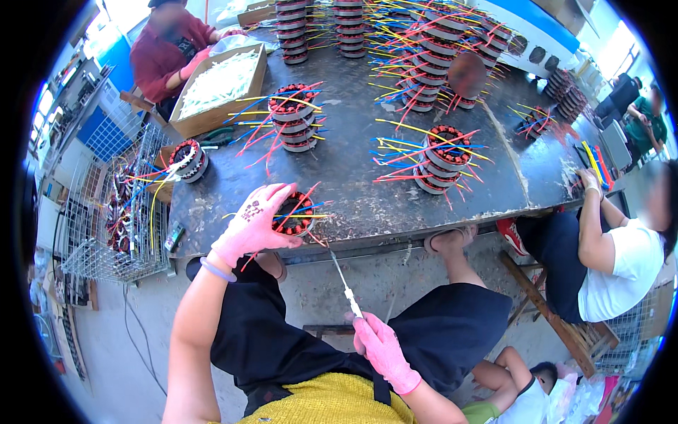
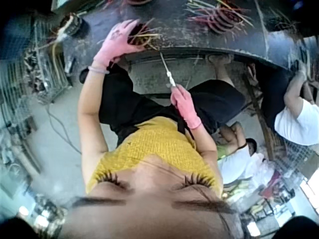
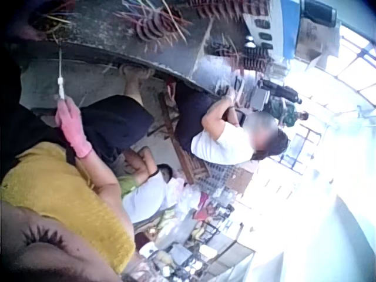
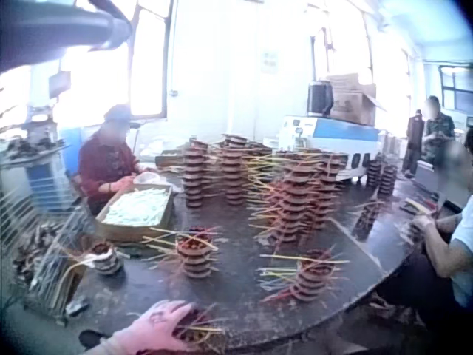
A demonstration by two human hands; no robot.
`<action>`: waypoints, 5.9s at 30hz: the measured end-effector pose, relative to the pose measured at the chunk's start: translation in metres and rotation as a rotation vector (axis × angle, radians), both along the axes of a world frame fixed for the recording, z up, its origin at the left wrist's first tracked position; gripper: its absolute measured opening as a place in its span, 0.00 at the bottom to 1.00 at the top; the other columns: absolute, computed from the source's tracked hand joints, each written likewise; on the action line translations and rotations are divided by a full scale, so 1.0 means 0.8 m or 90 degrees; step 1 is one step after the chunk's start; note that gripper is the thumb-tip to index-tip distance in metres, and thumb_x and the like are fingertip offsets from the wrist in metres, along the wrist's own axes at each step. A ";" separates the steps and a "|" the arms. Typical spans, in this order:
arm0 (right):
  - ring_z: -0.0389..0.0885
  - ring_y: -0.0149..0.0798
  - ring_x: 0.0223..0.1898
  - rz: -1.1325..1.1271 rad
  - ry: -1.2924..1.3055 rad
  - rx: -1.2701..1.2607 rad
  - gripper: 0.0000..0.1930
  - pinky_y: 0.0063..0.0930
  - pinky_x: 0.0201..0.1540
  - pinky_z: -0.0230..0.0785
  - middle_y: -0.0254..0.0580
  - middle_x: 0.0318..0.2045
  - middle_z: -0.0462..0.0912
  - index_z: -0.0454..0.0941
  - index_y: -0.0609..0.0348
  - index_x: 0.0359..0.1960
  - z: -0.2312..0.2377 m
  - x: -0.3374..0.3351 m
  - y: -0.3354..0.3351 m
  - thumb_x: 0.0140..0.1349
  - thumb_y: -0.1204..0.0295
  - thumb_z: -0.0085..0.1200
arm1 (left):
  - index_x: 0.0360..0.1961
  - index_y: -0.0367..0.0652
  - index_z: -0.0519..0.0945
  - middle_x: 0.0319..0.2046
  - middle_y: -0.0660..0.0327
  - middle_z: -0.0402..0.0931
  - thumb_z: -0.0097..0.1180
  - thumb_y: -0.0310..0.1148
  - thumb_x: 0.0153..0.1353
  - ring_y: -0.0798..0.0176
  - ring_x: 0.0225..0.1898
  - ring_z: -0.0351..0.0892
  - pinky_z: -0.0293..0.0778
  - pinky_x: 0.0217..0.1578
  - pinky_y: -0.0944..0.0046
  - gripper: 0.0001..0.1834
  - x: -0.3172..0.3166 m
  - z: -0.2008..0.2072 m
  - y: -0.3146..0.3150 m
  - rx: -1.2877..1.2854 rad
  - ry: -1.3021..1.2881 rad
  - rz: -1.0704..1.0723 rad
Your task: The person uses a soldering iron to apply solder to wires connected to a central motor or electronic component, handling multiple similar units on a workbench alongside other people.
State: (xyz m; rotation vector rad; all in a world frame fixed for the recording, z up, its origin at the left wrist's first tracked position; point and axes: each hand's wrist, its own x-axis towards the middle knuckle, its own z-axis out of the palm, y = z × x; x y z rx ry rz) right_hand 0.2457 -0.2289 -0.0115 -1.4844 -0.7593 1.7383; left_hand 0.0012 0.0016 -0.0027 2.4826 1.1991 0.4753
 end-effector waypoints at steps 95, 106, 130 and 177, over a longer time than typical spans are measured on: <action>0.67 0.24 0.15 -0.104 0.004 0.181 0.15 0.21 0.17 0.59 0.26 0.18 0.73 0.82 0.53 0.45 -0.019 0.004 -0.013 0.73 0.58 0.47 | 0.69 0.39 0.61 0.66 0.42 0.60 0.78 0.49 0.32 0.37 0.66 0.60 0.58 0.67 0.46 0.62 0.008 -0.029 -0.011 -0.019 0.051 0.087; 0.67 0.23 0.15 -0.105 0.010 0.160 0.14 0.21 0.17 0.58 0.27 0.18 0.74 0.81 0.52 0.43 -0.034 0.001 -0.012 0.72 0.57 0.49 | 0.68 0.39 0.62 0.65 0.43 0.61 0.78 0.47 0.31 0.38 0.66 0.61 0.58 0.67 0.46 0.60 0.007 -0.025 -0.019 -0.016 0.034 0.096; 0.62 0.20 0.21 0.016 0.006 0.015 0.18 0.19 0.26 0.56 0.24 0.19 0.68 0.77 0.63 0.54 -0.013 0.009 -0.012 0.75 0.62 0.45 | 0.67 0.42 0.67 0.62 0.48 0.67 0.77 0.46 0.36 0.42 0.64 0.66 0.62 0.65 0.50 0.54 0.006 -0.010 -0.012 0.021 -0.010 0.037; 0.65 0.22 0.22 -0.003 0.043 -0.017 0.17 0.20 0.27 0.59 0.27 0.19 0.69 0.77 0.62 0.54 -0.017 0.005 -0.003 0.75 0.62 0.45 | 0.67 0.43 0.67 0.63 0.49 0.66 0.78 0.44 0.36 0.42 0.64 0.65 0.62 0.65 0.50 0.54 0.011 0.003 -0.010 -0.012 0.026 0.011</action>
